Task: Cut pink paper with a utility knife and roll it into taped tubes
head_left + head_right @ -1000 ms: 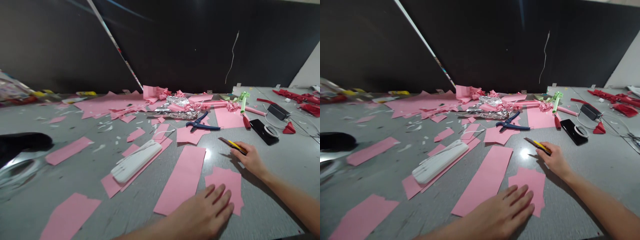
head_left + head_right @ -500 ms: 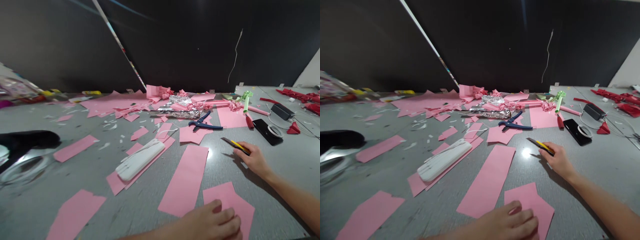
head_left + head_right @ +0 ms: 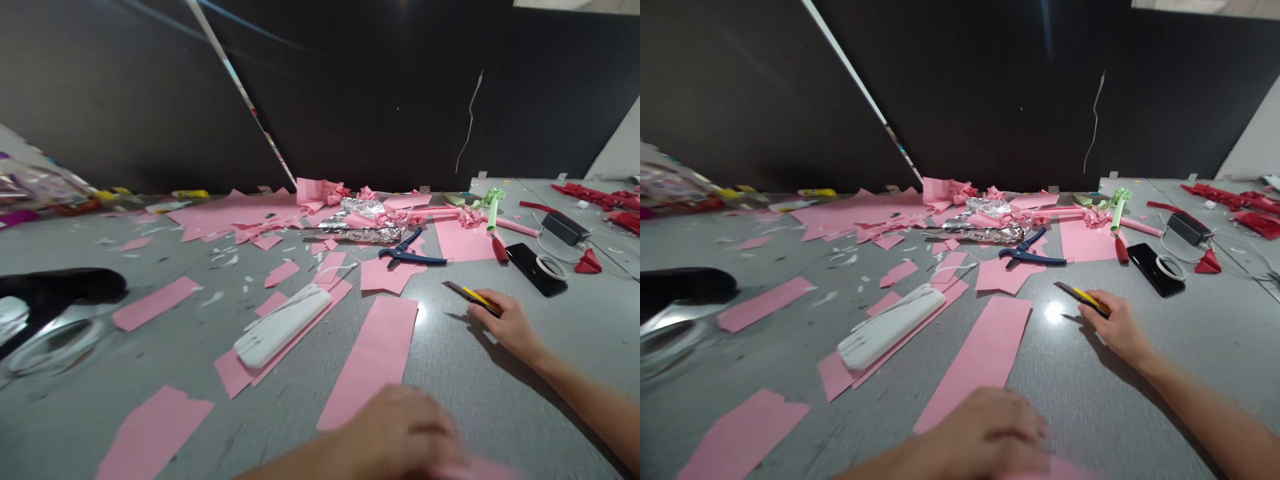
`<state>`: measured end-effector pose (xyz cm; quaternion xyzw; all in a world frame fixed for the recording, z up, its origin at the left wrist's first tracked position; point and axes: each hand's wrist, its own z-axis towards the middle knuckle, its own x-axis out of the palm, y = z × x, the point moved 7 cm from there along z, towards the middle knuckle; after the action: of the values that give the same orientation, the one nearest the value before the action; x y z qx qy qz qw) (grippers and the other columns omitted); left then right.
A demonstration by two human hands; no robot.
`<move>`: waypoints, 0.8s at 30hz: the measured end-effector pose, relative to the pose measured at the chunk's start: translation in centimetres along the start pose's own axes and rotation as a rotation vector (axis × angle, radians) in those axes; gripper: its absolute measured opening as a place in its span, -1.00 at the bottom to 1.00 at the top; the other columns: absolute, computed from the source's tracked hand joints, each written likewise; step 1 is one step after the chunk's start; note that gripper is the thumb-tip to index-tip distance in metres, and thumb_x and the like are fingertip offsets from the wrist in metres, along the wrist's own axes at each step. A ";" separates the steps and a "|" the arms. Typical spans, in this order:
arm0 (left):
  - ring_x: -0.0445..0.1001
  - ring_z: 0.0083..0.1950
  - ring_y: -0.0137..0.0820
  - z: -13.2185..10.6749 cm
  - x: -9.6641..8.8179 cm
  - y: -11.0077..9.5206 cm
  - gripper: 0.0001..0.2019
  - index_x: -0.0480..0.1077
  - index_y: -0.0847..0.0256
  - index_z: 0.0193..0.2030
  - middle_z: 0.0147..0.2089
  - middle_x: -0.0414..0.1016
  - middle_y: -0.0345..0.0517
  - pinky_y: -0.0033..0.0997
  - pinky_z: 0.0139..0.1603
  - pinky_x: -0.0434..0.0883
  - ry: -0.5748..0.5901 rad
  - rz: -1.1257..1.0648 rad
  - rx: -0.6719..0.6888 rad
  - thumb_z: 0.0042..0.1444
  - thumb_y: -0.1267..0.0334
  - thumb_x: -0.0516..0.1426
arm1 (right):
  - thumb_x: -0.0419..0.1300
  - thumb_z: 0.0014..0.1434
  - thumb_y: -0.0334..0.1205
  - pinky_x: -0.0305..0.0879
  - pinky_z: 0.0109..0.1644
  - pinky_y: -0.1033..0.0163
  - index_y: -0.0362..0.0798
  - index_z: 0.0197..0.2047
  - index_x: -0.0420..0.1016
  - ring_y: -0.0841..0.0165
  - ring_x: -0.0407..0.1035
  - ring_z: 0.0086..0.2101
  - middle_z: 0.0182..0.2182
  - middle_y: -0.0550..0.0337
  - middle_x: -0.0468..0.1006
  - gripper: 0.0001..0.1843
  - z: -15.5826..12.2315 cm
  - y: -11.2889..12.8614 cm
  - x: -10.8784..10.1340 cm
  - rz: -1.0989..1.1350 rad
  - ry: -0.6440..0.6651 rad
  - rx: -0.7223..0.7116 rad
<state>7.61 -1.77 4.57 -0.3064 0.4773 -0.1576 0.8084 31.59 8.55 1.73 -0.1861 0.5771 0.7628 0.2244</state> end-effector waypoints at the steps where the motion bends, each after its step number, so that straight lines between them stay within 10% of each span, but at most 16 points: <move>1: 0.74 -0.07 -0.33 0.3 -2.3 0.9 -0.79 0.61 0.02 0.10 -0.06 0.79 -0.15 -0.35 0.03 0.64 -0.128 -0.087 -0.081 0.45 0.21 0.16 | 0.30 0.38 0.03 0.52 -0.01 0.04 -0.01 -0.03 0.74 0.09 0.65 -0.15 -0.13 0.03 0.78 -0.68 0.0 -0.1 0.0 -0.001 -0.004 0.001; 5: 0.72 -0.23 -0.17 -2.0 -10.9 8.4 -0.62 0.64 0.19 0.01 -0.15 0.77 -0.03 -0.30 -0.29 0.63 -0.685 -0.250 -0.707 0.26 -0.07 0.33 | 0.30 0.36 0.06 0.51 -0.03 0.04 -0.02 -0.02 0.74 0.10 0.64 -0.19 -0.17 0.02 0.78 -0.65 0.1 -0.3 0.0 -0.002 0.000 0.015; 8: 0.72 -0.05 -0.03 -4.4 -15.6 12.7 -0.40 0.64 0.25 0.03 0.01 0.77 0.07 -0.20 -0.11 0.65 -0.912 -0.102 -0.836 0.00 -0.20 0.41 | 0.30 0.37 0.10 0.51 -0.06 0.03 -0.03 -0.01 0.74 0.09 0.63 -0.21 -0.17 -0.01 0.77 -0.61 0.1 -0.4 0.1 -0.010 0.015 0.024; 17: 0.54 0.41 0.11 -5.5 -19.0 18.4 -0.51 0.67 0.13 0.06 0.29 0.68 0.09 0.03 0.49 0.38 -0.754 0.265 -0.991 -0.04 0.03 0.38 | 0.29 0.37 0.06 0.52 0.06 -0.02 0.00 0.00 0.74 0.06 0.66 -0.12 -0.09 -0.02 0.80 -0.64 0.1 0.0 0.6 -0.005 0.071 0.001; 24: 0.58 0.37 0.04 -4.4 -19.0 20.3 -0.55 0.66 0.17 0.07 0.28 0.68 0.12 -0.05 0.44 0.43 -0.631 0.359 -1.035 0.08 0.04 0.27 | 0.27 0.40 0.01 0.51 0.04 0.00 0.03 0.01 0.74 0.07 0.66 -0.10 -0.07 -0.01 0.79 -0.68 0.0 0.5 0.9 0.010 0.096 -0.019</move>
<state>-6.42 22.57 2.73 -0.6045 0.2742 0.3298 0.6713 30.57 8.53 1.64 -0.2216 0.5809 0.7596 0.1908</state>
